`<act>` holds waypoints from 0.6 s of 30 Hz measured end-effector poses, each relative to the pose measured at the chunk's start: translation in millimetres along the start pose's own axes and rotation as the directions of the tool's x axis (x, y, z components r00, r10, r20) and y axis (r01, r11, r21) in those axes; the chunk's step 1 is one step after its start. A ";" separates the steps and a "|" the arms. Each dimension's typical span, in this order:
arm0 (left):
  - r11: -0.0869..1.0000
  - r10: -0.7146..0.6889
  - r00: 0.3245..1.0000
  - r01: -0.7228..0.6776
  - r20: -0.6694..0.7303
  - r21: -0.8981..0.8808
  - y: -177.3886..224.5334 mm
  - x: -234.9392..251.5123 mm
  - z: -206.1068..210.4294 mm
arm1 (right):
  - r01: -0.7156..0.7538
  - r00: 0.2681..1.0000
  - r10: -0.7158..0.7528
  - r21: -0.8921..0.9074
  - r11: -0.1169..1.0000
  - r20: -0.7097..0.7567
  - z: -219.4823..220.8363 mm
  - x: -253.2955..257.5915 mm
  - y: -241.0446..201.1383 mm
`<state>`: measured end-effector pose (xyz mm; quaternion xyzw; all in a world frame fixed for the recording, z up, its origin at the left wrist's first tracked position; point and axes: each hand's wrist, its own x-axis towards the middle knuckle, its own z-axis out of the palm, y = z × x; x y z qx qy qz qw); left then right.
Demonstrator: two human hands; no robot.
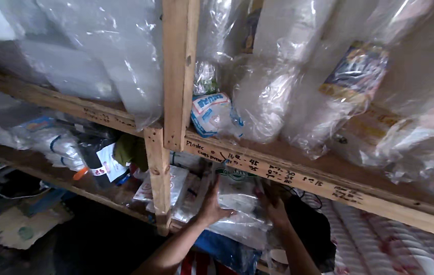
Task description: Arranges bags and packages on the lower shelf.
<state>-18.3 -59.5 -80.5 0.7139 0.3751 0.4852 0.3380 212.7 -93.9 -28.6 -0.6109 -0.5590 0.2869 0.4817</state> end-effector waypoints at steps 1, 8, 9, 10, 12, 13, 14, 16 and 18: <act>1.000 0.001 1.000 -0.001 -0.011 0.013 0.2 4.2 2.8 | -0.008 1.000 0.009 -0.054 0.998 0.005 3.3 -1.2 -1.0; 0.942 -0.215 0.937 0.125 0.275 0.310 30.6 -23.3 -13.7 | -0.059 0.998 0.059 0.018 0.998 -0.022 -4.7 -33.1 28.5; 0.938 -0.209 0.936 0.110 0.283 0.330 27.4 -26.8 -13.3 | -0.056 0.998 0.057 0.040 0.998 -0.030 -0.2 -37.4 33.0; 0.941 -0.180 0.945 0.085 0.272 0.326 21.5 -25.2 -13.6 | -0.062 0.997 0.064 0.064 0.996 -0.034 6.3 -41.4 36.3; 0.960 -0.121 0.957 0.045 0.264 0.276 11.0 -5.5 -20.2 | -0.085 0.994 0.091 0.096 0.992 -0.062 23.1 -45.2 40.0; 0.970 -0.095 0.953 0.023 0.287 0.244 6.3 6.8 -26.6 | -0.090 0.992 0.098 0.103 0.991 -0.082 31.0 -45.5 39.8; 0.978 -0.064 0.942 -0.006 0.329 0.207 1.6 17.1 -33.9 | -0.092 0.991 0.102 0.115 0.989 -0.081 35.9 -45.7 38.3; 0.993 -0.016 0.905 -0.037 0.426 0.114 -3.3 29.0 -47.8 | -0.113 0.991 0.121 0.138 0.984 -0.050 32.2 -43.4 30.3; 0.998 0.037 0.907 -0.011 0.420 -0.064 -3.5 31.1 -62.1 | -0.083 0.991 0.104 0.210 0.974 -0.089 15.7 -31.8 27.8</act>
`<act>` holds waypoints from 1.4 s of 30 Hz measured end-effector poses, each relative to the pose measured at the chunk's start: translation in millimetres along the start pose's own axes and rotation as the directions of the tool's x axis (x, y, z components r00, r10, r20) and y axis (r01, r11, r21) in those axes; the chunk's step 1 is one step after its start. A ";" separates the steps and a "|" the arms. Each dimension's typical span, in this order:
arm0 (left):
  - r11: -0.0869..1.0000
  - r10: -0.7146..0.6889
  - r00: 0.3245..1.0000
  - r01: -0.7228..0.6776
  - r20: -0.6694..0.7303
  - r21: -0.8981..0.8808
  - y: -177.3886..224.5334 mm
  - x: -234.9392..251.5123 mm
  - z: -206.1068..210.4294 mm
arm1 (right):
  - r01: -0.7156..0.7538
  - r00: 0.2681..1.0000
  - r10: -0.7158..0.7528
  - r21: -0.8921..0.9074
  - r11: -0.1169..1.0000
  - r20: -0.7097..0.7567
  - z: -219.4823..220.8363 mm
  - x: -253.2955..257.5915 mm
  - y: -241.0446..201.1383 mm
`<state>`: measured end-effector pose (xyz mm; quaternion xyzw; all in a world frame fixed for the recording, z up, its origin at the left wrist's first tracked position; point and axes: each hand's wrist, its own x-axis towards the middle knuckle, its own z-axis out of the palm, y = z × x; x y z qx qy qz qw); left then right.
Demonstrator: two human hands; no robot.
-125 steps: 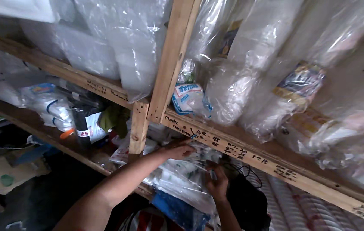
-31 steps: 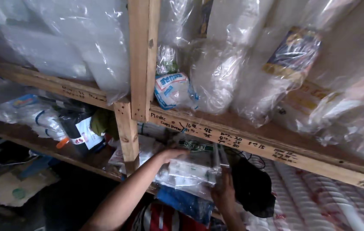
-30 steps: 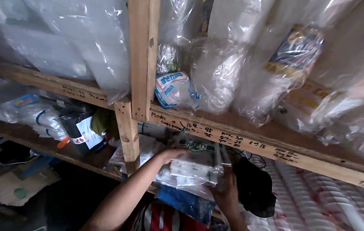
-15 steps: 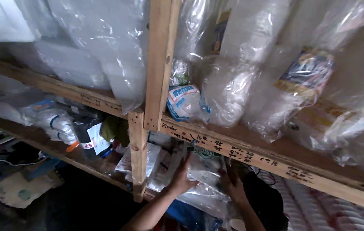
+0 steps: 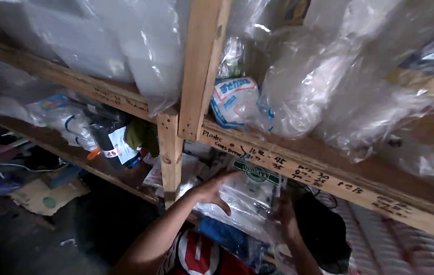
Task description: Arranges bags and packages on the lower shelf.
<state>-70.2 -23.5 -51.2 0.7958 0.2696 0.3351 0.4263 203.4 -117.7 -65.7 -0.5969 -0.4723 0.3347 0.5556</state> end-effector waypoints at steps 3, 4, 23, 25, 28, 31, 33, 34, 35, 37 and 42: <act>0.954 -0.174 0.929 0.077 -0.328 -0.288 -11.4 -1.8 -3.9 | 0.060 0.997 -0.050 0.158 0.986 -0.066 -22.2 24.7 -10.7; 0.924 -0.278 0.864 0.123 -0.419 -0.361 -19.5 5.4 1.2 | 0.060 0.994 -0.042 0.189 0.980 -0.099 -20.1 31.6 -15.4; 0.859 -0.421 0.872 0.295 -0.250 -0.419 25.7 65.5 32.1 | -0.121 0.993 0.118 0.109 0.987 0.032 6.9 25.5 -37.6; 0.856 -0.443 0.864 0.328 -0.240 -0.400 10.5 73.7 29.0 | -0.129 0.988 0.130 -0.024 0.991 0.089 6.9 27.1 -31.2; 0.811 -0.562 0.775 0.445 -0.291 -0.380 -4.9 59.5 13.9 | -0.137 0.981 0.154 -0.137 0.981 0.119 -5.3 36.3 -15.1; 0.808 -0.572 0.733 0.423 -0.369 -0.411 -26.5 36.9 6.0 | -0.103 0.992 0.097 0.076 0.992 0.079 -7.5 35.3 -16.6; 0.824 -0.546 0.747 0.397 -0.379 -0.404 -17.5 20.3 21.1 | -0.131 0.989 0.122 0.112 0.985 0.084 9.3 27.5 -5.8; 0.856 -0.490 0.792 0.359 -0.364 -0.372 -18.3 11.6 24.9 | -0.146 0.986 0.139 0.083 0.986 0.090 18.9 23.6 -3.8; 0.861 -0.464 0.811 0.319 -0.355 -0.396 -13.5 8.6 26.9 | -0.145 0.985 0.140 0.034 0.989 0.104 25.0 23.0 -2.7; 0.838 -0.474 0.816 0.301 -0.332 -0.456 -6.3 4.9 22.8 | -0.106 0.979 0.120 -0.093 0.990 0.163 26.8 26.7 -2.4; 0.804 -0.550 0.725 0.325 -0.415 -0.498 -14.5 22.6 6.6 | -0.131 0.966 0.109 0.082 0.988 0.236 -4.5 41.0 -13.6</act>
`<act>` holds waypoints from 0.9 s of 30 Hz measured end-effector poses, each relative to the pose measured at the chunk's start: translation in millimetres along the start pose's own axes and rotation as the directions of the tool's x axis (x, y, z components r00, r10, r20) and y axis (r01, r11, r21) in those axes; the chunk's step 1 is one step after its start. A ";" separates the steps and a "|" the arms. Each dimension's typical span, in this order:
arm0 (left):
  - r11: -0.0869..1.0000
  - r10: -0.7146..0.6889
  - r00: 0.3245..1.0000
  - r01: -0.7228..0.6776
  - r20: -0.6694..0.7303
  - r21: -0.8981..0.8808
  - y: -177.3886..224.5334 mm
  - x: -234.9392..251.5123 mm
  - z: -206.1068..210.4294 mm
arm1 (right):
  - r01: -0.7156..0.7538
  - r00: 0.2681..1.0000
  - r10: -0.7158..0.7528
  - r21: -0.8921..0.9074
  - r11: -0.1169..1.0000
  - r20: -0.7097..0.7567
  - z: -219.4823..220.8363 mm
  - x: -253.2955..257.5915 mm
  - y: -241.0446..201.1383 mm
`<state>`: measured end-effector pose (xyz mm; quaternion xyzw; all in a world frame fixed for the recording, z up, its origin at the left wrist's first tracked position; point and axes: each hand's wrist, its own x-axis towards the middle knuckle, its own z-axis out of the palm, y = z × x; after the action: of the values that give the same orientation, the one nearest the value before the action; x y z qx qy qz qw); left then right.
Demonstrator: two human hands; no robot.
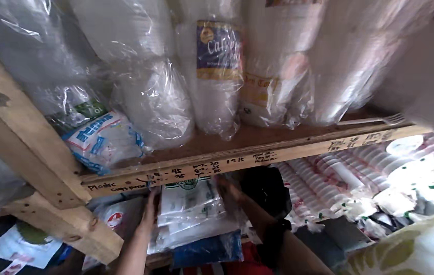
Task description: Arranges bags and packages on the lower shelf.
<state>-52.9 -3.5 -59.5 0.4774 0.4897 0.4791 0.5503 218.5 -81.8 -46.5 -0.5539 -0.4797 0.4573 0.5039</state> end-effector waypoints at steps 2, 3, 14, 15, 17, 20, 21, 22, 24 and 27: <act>0.992 0.113 0.993 -0.114 -0.025 -0.045 2.8 5.8 2.5 | 0.013 0.995 -0.006 0.077 0.997 -0.099 -5.2 -3.8 -17.0; 0.985 0.166 0.985 -0.168 -0.040 -0.033 6.3 4.5 7.4 | 0.017 0.991 -0.008 0.063 0.998 -0.137 -2.4 -5.4 -24.7; 0.946 0.273 0.909 -0.314 0.314 0.085 -5.9 -10.4 -3.8 | 0.413 0.909 -0.401 -0.374 0.830 0.115 -15.5 -13.4 -23.0; 0.911 0.288 0.880 -0.373 0.378 0.175 -0.3 -18.2 -4.7 | 0.470 0.881 -0.437 -0.461 0.753 0.184 -14.5 -9.7 -20.0; 0.842 0.333 0.875 -0.444 0.350 0.308 1.2 -19.7 6.9 | 0.522 0.846 -0.477 -0.549 0.653 0.237 -8.3 0.6 -11.5; 0.797 0.369 0.895 -0.443 0.250 0.409 8.6 -9.9 20.2 | 0.491 0.851 -0.491 -0.615 0.617 0.186 -5.1 9.0 -9.4; 0.792 0.355 0.893 -0.445 0.276 0.419 11.4 -11.6 18.1 | 0.466 0.868 -0.458 -0.630 0.621 0.191 -6.1 3.6 -12.3; 0.792 0.338 0.879 -0.459 0.338 0.402 13.6 -16.4 12.9 | 0.449 0.882 -0.421 -0.642 0.621 0.211 -6.5 -5.1 -16.2; 0.801 0.302 0.832 -0.487 0.466 0.349 14.6 -28.2 5.2 | 0.424 0.905 -0.334 -0.633 0.647 0.264 -2.9 -20.1 -22.1; 0.751 0.308 0.839 -0.504 0.448 0.427 -0.7 -42.4 16.4 | 0.426 0.904 -0.346 -0.601 0.677 0.251 1.8 -17.7 -11.1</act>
<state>-39.2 -46.6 -55.7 0.7833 0.3783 0.3419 0.3556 213.7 -98.8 -35.2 -0.5505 -0.7412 0.1797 0.3396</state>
